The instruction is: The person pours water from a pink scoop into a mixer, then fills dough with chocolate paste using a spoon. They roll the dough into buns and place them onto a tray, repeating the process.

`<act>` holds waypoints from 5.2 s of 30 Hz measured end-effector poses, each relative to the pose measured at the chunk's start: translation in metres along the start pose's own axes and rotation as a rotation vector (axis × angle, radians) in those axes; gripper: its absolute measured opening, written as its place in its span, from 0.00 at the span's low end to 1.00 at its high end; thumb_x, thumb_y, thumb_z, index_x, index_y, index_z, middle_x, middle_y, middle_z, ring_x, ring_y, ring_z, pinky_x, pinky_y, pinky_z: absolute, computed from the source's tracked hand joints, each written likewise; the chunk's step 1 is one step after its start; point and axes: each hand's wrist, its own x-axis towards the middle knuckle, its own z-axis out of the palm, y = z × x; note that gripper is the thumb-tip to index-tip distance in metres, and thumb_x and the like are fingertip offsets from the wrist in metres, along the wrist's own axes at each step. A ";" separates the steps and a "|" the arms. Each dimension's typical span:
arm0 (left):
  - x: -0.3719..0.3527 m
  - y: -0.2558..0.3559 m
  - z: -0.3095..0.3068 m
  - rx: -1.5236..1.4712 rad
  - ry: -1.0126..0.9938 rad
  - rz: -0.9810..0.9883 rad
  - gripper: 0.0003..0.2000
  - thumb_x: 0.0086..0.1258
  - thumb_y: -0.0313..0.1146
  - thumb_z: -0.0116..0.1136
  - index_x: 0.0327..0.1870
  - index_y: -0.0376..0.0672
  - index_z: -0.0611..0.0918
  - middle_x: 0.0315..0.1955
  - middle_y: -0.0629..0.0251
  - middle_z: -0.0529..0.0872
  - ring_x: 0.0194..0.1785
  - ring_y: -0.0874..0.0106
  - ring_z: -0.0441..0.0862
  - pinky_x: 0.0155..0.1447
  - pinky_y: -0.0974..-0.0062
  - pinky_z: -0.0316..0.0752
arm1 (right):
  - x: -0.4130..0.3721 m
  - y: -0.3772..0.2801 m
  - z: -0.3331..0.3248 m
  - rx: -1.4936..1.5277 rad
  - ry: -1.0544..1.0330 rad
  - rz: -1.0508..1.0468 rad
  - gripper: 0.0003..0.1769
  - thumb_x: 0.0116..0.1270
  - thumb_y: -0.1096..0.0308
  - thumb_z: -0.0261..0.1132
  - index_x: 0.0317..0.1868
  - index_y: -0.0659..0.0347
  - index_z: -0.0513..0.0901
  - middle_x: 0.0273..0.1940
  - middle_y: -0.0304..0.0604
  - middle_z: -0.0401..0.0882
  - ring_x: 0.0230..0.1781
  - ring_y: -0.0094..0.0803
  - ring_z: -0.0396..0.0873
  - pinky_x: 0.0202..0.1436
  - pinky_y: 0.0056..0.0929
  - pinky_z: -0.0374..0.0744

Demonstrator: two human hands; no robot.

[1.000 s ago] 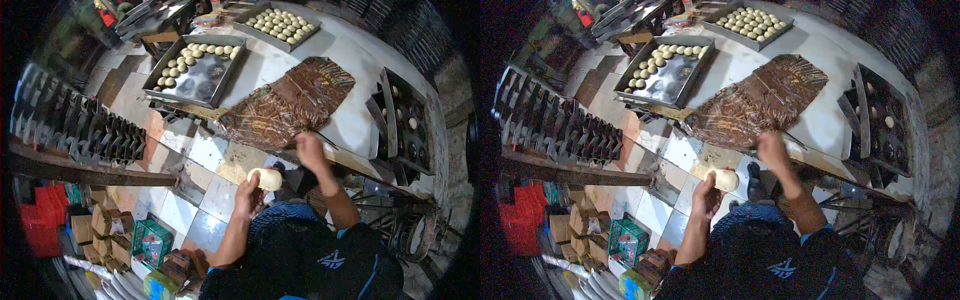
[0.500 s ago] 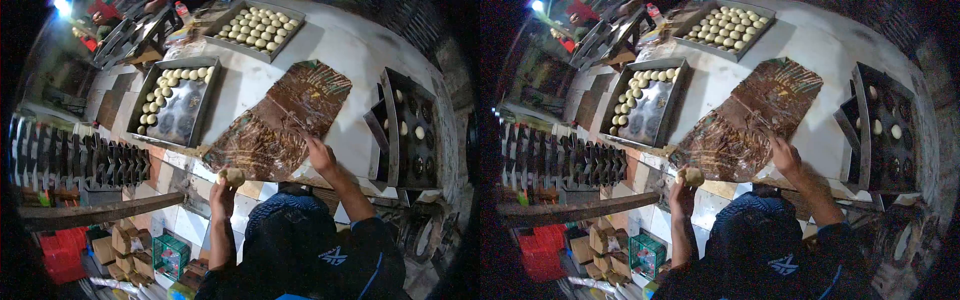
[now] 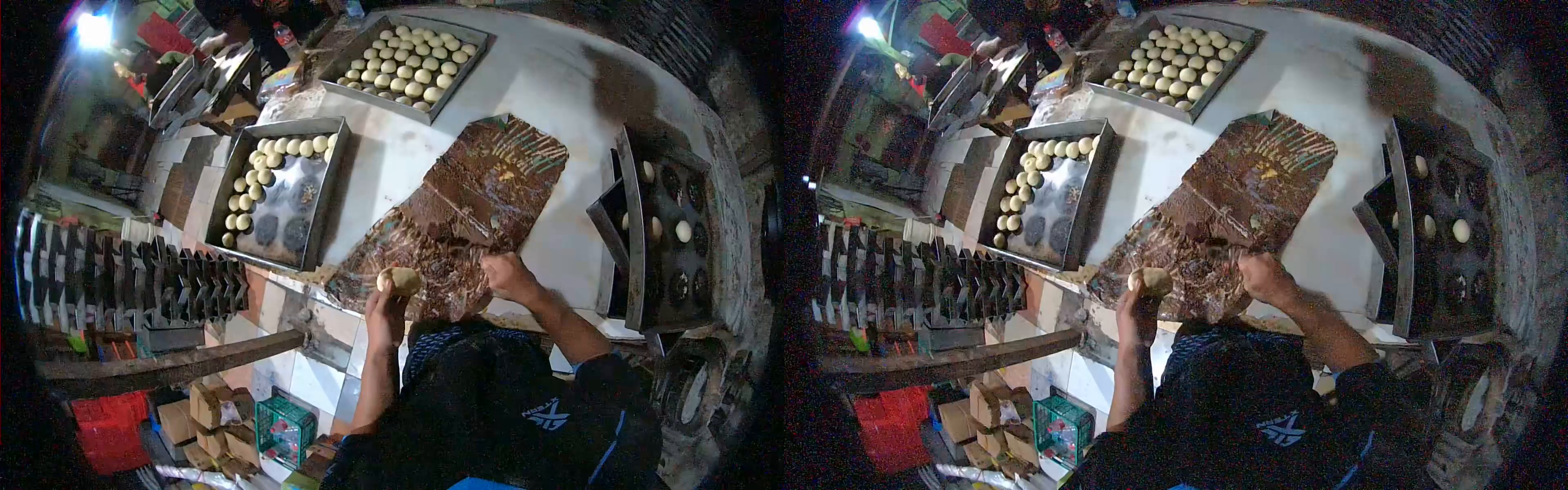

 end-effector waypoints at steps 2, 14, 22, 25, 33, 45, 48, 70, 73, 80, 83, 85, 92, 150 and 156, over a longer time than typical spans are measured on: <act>0.013 -0.008 -0.011 0.022 0.046 -0.017 0.13 0.71 0.36 0.54 0.47 0.33 0.78 0.44 0.55 0.82 0.46 0.61 0.81 0.55 0.64 0.74 | -0.007 -0.006 -0.008 0.115 -0.094 0.010 0.09 0.61 0.70 0.57 0.31 0.66 0.81 0.24 0.54 0.78 0.25 0.48 0.78 0.32 0.43 0.75; 0.006 -0.014 0.029 0.014 -0.148 -0.313 0.20 0.73 0.47 0.48 0.56 0.43 0.76 0.41 0.66 0.81 0.37 0.73 0.78 0.38 0.77 0.75 | -0.038 -0.022 0.021 -0.163 0.204 -0.233 0.22 0.61 0.72 0.59 0.58 0.59 0.77 0.31 0.48 0.77 0.30 0.45 0.79 0.32 0.39 0.79; -0.035 0.020 0.000 -0.163 -0.026 -0.159 0.19 0.75 0.41 0.45 0.59 0.38 0.72 0.52 0.58 0.79 0.51 0.67 0.79 0.50 0.71 0.78 | -0.050 -0.059 0.020 -0.292 0.212 -0.122 0.20 0.62 0.68 0.64 0.55 0.64 0.78 0.38 0.52 0.77 0.36 0.47 0.80 0.41 0.38 0.80; -0.062 0.024 -0.016 -0.176 -0.295 -0.053 0.22 0.73 0.36 0.49 0.64 0.37 0.68 0.58 0.58 0.75 0.60 0.67 0.74 0.60 0.69 0.73 | -0.041 -0.156 0.037 0.421 0.189 -0.068 0.22 0.59 0.61 0.69 0.50 0.67 0.81 0.47 0.54 0.77 0.41 0.43 0.80 0.47 0.34 0.78; -0.175 0.046 -0.071 0.800 -0.210 0.867 0.35 0.71 0.30 0.48 0.73 0.30 0.43 0.67 0.44 0.59 0.69 0.55 0.62 0.71 0.64 0.55 | -0.085 -0.311 0.074 0.015 0.385 -0.439 0.19 0.58 0.67 0.69 0.46 0.73 0.79 0.47 0.52 0.77 0.43 0.45 0.80 0.46 0.35 0.79; -0.236 0.064 -0.136 0.632 -0.292 1.253 0.21 0.60 0.42 0.67 0.51 0.41 0.80 0.52 0.42 0.76 0.49 0.58 0.78 0.50 0.66 0.74 | -0.153 -0.348 0.083 0.632 -0.046 -0.207 0.15 0.53 0.72 0.72 0.42 0.67 0.83 0.34 0.45 0.81 0.35 0.30 0.83 0.38 0.25 0.80; -0.250 0.062 -0.116 0.950 -0.030 1.235 0.26 0.55 0.33 0.67 0.58 0.42 0.77 0.40 0.54 0.79 0.45 0.60 0.76 0.46 0.72 0.74 | -0.163 -0.364 0.070 0.270 0.088 -0.464 0.18 0.52 0.72 0.72 0.44 0.68 0.81 0.37 0.47 0.80 0.37 0.39 0.82 0.40 0.28 0.81; -0.185 -0.076 0.188 0.253 -0.746 0.633 0.50 0.38 0.57 0.79 0.59 0.39 0.63 0.46 0.61 0.64 0.43 0.71 0.68 0.46 0.69 0.73 | -0.220 -0.148 -0.137 0.356 0.614 -0.548 0.20 0.56 0.74 0.69 0.51 0.56 0.81 0.48 0.46 0.80 0.50 0.39 0.81 0.55 0.35 0.79; -0.152 -0.097 0.233 0.270 -1.226 0.910 0.25 0.50 0.51 0.75 0.37 0.42 0.76 0.36 0.63 0.78 0.38 0.68 0.76 0.41 0.69 0.74 | -0.233 -0.122 -0.155 0.414 0.526 -0.353 0.18 0.58 0.71 0.68 0.50 0.56 0.82 0.47 0.45 0.80 0.51 0.41 0.80 0.57 0.35 0.77; -0.131 -0.164 0.235 1.040 -0.951 0.816 0.08 0.60 0.31 0.65 0.29 0.42 0.76 0.25 0.62 0.80 0.26 0.69 0.77 0.29 0.74 0.69 | -0.262 -0.100 -0.204 -0.040 0.589 -0.132 0.18 0.65 0.69 0.60 0.54 0.66 0.76 0.53 0.55 0.74 0.55 0.49 0.75 0.61 0.46 0.73; -0.148 -0.196 0.220 0.617 -0.935 -0.074 0.12 0.59 0.34 0.66 0.40 0.43 0.78 0.35 0.64 0.82 0.38 0.68 0.79 0.40 0.67 0.73 | -0.258 -0.101 -0.203 -0.266 0.511 -0.247 0.20 0.67 0.68 0.59 0.57 0.67 0.72 0.59 0.57 0.66 0.58 0.53 0.71 0.63 0.51 0.70; -0.168 -0.179 0.248 1.821 -1.200 1.152 0.14 0.59 0.26 0.61 0.47 0.41 0.78 0.34 0.63 0.83 0.36 0.63 0.81 0.39 0.66 0.75 | -0.262 -0.087 -0.201 -0.315 0.461 -0.252 0.17 0.66 0.69 0.60 0.53 0.67 0.74 0.57 0.56 0.69 0.56 0.50 0.73 0.60 0.49 0.72; -0.138 -0.125 0.266 0.947 -1.265 -0.100 0.25 0.57 0.20 0.64 0.59 0.42 0.75 0.22 0.70 0.74 0.27 0.80 0.70 0.33 0.81 0.68 | -0.242 -0.023 -0.244 0.052 0.603 0.146 0.14 0.67 0.67 0.58 0.48 0.67 0.74 0.47 0.54 0.76 0.50 0.49 0.76 0.57 0.38 0.73; -0.129 -0.035 0.118 0.665 -0.403 0.825 0.25 0.69 0.38 0.54 0.63 0.32 0.70 0.50 0.51 0.73 0.56 0.61 0.69 0.60 0.68 0.64 | -0.090 -0.166 -0.067 0.461 0.601 -0.312 0.15 0.68 0.65 0.60 0.48 0.68 0.79 0.39 0.48 0.82 0.38 0.34 0.82 0.44 0.28 0.77; -0.163 0.014 0.042 0.623 -0.344 0.345 0.25 0.75 0.41 0.48 0.64 0.30 0.67 0.54 0.55 0.77 0.57 0.71 0.73 0.62 0.75 0.64 | -0.071 -0.197 0.026 0.391 0.503 -0.291 0.11 0.69 0.65 0.56 0.39 0.65 0.80 0.28 0.50 0.77 0.28 0.44 0.79 0.32 0.36 0.75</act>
